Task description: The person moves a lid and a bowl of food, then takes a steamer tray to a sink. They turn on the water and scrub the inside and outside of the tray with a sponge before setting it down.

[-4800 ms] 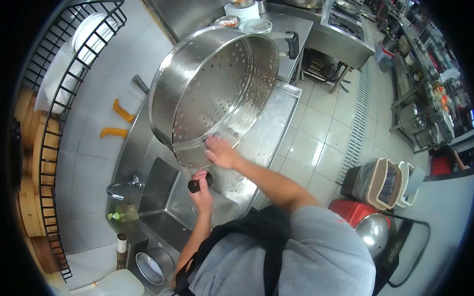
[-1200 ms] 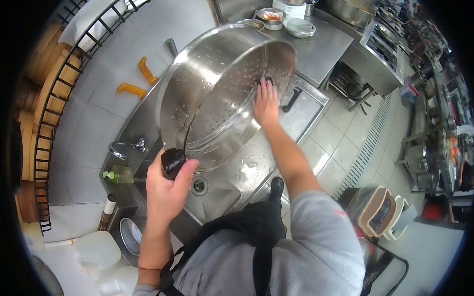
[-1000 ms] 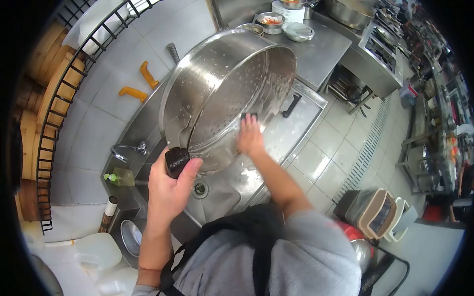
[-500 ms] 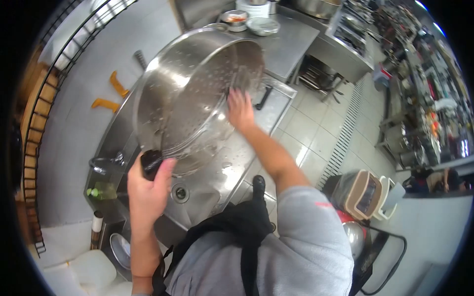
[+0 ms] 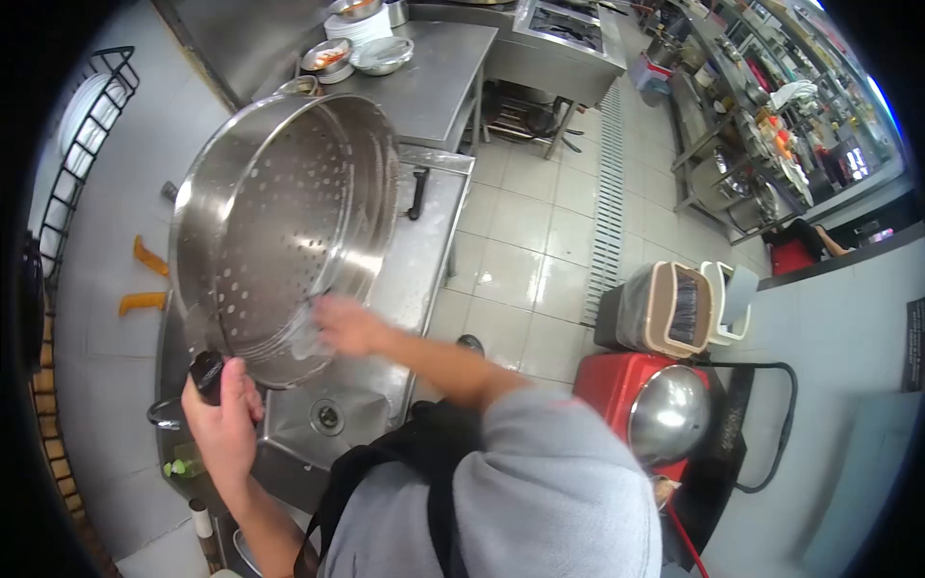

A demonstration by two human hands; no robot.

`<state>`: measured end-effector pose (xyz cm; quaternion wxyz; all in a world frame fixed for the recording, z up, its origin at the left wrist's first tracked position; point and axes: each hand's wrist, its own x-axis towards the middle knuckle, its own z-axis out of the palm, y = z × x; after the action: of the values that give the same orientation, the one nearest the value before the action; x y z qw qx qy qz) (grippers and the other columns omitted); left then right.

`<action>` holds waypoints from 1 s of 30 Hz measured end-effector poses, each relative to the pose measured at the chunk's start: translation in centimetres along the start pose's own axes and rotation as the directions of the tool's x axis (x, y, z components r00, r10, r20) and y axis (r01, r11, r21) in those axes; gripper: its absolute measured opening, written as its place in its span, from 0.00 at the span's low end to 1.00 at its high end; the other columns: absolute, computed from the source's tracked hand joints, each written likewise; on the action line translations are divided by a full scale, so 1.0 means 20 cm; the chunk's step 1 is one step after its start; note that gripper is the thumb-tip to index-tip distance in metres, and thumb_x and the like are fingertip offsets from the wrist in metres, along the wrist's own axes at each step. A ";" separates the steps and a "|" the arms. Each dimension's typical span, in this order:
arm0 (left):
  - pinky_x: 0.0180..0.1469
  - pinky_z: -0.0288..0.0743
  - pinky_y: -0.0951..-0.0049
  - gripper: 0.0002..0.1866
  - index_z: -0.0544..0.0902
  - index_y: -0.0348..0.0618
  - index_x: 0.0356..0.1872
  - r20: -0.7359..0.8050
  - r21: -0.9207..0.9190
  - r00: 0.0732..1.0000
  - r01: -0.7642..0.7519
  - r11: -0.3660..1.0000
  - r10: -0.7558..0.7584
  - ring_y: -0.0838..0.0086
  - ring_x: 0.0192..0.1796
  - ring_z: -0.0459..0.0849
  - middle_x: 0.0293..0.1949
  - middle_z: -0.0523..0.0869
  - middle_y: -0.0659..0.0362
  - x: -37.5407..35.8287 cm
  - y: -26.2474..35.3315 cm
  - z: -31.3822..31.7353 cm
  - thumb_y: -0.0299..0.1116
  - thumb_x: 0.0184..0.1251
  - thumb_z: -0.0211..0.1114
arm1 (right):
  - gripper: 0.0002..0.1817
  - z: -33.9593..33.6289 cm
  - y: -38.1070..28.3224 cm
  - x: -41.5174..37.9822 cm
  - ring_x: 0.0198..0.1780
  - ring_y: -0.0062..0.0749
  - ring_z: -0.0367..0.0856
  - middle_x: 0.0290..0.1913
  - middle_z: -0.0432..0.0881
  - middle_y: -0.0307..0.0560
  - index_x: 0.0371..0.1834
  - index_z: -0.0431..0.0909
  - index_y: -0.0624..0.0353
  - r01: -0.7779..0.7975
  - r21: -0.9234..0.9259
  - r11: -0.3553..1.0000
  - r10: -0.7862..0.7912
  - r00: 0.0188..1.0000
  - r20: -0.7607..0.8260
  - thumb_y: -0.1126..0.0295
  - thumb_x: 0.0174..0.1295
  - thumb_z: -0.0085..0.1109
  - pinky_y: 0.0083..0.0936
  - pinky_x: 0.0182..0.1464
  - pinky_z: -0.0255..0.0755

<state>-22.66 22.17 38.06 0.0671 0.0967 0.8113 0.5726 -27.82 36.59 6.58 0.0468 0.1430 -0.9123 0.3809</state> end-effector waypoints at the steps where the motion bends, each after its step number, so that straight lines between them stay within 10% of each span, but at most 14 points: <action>1: 0.21 0.62 0.81 0.11 0.73 0.39 0.31 0.038 0.030 0.999 -0.026 0.999 0.025 0.85 0.18 0.69 0.17 0.72 0.67 0.00 0.00 -0.02 0.32 0.67 0.65 | 0.30 -0.10 0.15 0.01 0.77 0.47 0.51 0.75 0.57 0.55 0.70 0.64 0.57 -0.048 -0.228 0.972 0.053 0.998 0.016 0.52 0.69 0.44 0.42 0.76 0.43; 5: 0.20 0.62 0.80 0.12 0.72 0.38 0.29 0.072 0.161 0.984 -0.173 0.972 0.163 0.83 0.17 0.68 0.17 0.72 0.64 0.02 -0.08 -0.06 0.32 0.70 0.62 | 0.34 -1.03 0.44 0.23 0.77 0.37 0.50 0.76 0.56 0.42 0.73 0.59 0.50 0.048 -0.942 0.331 0.024 0.998 0.059 0.58 0.62 0.52 0.41 0.78 0.39; 6: 0.25 0.64 0.77 0.12 0.74 0.37 0.30 0.062 0.133 0.993 -0.112 0.985 0.104 0.81 0.22 0.68 0.19 0.73 0.63 0.01 -0.05 -0.05 0.34 0.67 0.65 | 0.30 -1.15 0.63 0.37 0.78 0.36 0.49 0.77 0.55 0.42 0.72 0.60 0.52 0.021 -0.982 0.190 -0.176 0.984 -0.013 0.62 0.65 0.47 0.39 0.79 0.38; 8: 0.30 0.66 0.75 0.15 0.75 0.35 0.30 0.060 0.098 0.996 -0.071 0.993 0.065 0.78 0.25 0.69 0.20 0.74 0.62 0.01 -0.03 -0.03 0.36 0.64 0.69 | 0.29 -1.45 0.26 0.46 0.78 0.35 0.49 0.78 0.53 0.44 0.71 0.62 0.57 0.064 -0.995 -0.075 -0.083 0.994 0.070 0.64 0.65 0.41 0.36 0.79 0.35; 12: 0.29 0.68 0.73 0.16 0.75 0.35 0.29 0.043 0.113 0.996 -0.085 0.990 0.080 0.75 0.22 0.70 0.19 0.76 0.58 -0.01 -0.01 -0.01 0.37 0.62 0.71 | 0.29 -1.26 0.37 0.36 0.77 0.38 0.49 0.77 0.53 0.48 0.69 0.65 0.61 -0.045 -0.996 0.073 -0.155 0.986 -0.056 0.63 0.63 0.42 0.38 0.78 0.38; 13: 0.22 0.62 0.81 0.13 0.73 0.39 0.31 0.061 0.167 0.985 -0.168 0.972 0.159 0.85 0.19 0.69 0.18 0.73 0.67 -0.01 -0.03 -0.01 0.35 0.66 0.67 | 0.30 -1.05 0.46 0.25 0.77 0.41 0.48 0.77 0.53 0.52 0.69 0.64 0.62 -0.074 -0.938 0.339 -0.145 0.981 -0.130 0.63 0.62 0.44 0.40 0.78 0.40; 16: 0.22 0.63 0.82 0.12 0.74 0.39 0.32 0.050 0.117 0.991 -0.131 0.985 0.126 0.86 0.19 0.69 0.17 0.73 0.67 0.01 -0.05 -0.01 0.35 0.66 0.66 | 0.32 -0.23 0.36 0.07 0.76 0.57 0.48 0.75 0.52 0.62 0.66 0.67 0.65 -0.129 -0.604 0.787 0.101 0.992 -0.079 0.64 0.56 0.51 0.48 0.76 0.44; 17: 0.22 0.62 0.82 0.12 0.73 0.39 0.31 0.061 0.141 0.988 -0.151 0.978 0.143 0.85 0.19 0.69 0.17 0.73 0.67 0.01 -0.04 0.00 0.34 0.67 0.66 | 0.32 -0.24 -0.02 0.07 0.76 0.54 0.48 0.75 0.52 0.63 0.65 0.68 0.63 -0.228 -0.333 0.915 0.293 0.943 0.158 0.65 0.55 0.51 0.47 0.76 0.45; 18: 0.22 0.62 0.82 0.12 0.73 0.39 0.31 0.077 0.164 0.984 -0.169 0.972 0.159 0.85 0.18 0.69 0.17 0.73 0.66 0.01 -0.03 0.01 0.34 0.67 0.65 | 0.29 0.07 0.01 0.04 0.77 0.50 0.50 0.75 0.54 0.61 0.66 0.68 0.62 -0.036 0.018 0.999 0.036 0.999 -0.017 0.63 0.61 0.49 0.43 0.76 0.47; 20: 0.21 0.62 0.82 0.11 0.73 0.39 0.31 0.070 0.124 0.987 -0.156 0.980 0.148 0.85 0.18 0.69 0.17 0.73 0.66 0.02 -0.02 0.00 0.33 0.68 0.64 | 0.27 0.14 -0.29 0.06 0.76 0.47 0.53 0.74 0.57 0.58 0.67 0.67 0.62 0.123 0.472 0.873 -0.094 0.992 -0.086 0.60 0.68 0.45 0.40 0.76 0.46; 23: 0.21 0.61 0.82 0.10 0.72 0.38 0.31 0.087 0.078 0.982 -0.173 0.982 0.166 0.84 0.17 0.68 0.17 0.72 0.65 0.02 -0.01 0.01 0.31 0.69 0.62 | 0.26 0.05 -0.28 -0.01 0.76 0.47 0.53 0.74 0.58 0.56 0.68 0.66 0.60 0.150 0.567 0.810 -0.171 0.985 -0.016 0.58 0.72 0.41 0.38 0.76 0.45; 26: 0.29 0.67 0.75 0.17 0.75 0.37 0.29 0.046 0.078 0.999 -0.031 0.996 0.028 0.80 0.24 0.70 0.20 0.74 0.64 -0.03 -0.02 0.02 0.40 0.63 0.69 | 0.27 -0.15 0.25 0.00 0.77 0.46 0.50 0.75 0.56 0.54 0.69 0.65 0.57 0.104 -0.113 0.988 -0.097 0.993 0.065 0.59 0.69 0.42 0.41 0.77 0.42; 30: 0.26 0.64 0.78 0.17 0.75 0.38 0.29 0.092 -0.021 0.996 -0.008 1.000 0.010 0.83 0.22 0.69 0.19 0.74 0.66 -0.05 -0.07 -0.05 0.40 0.62 0.70 | 0.28 -0.69 0.56 0.20 0.78 0.37 0.46 0.77 0.53 0.43 0.70 0.65 0.51 0.097 -0.747 0.658 -0.073 0.995 0.065 0.59 0.66 0.46 0.40 0.77 0.39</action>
<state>-21.96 20.54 37.04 0.1027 0.1258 0.8010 0.5762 -35.28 52.88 9.52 0.1059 0.1590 -0.9810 -0.0322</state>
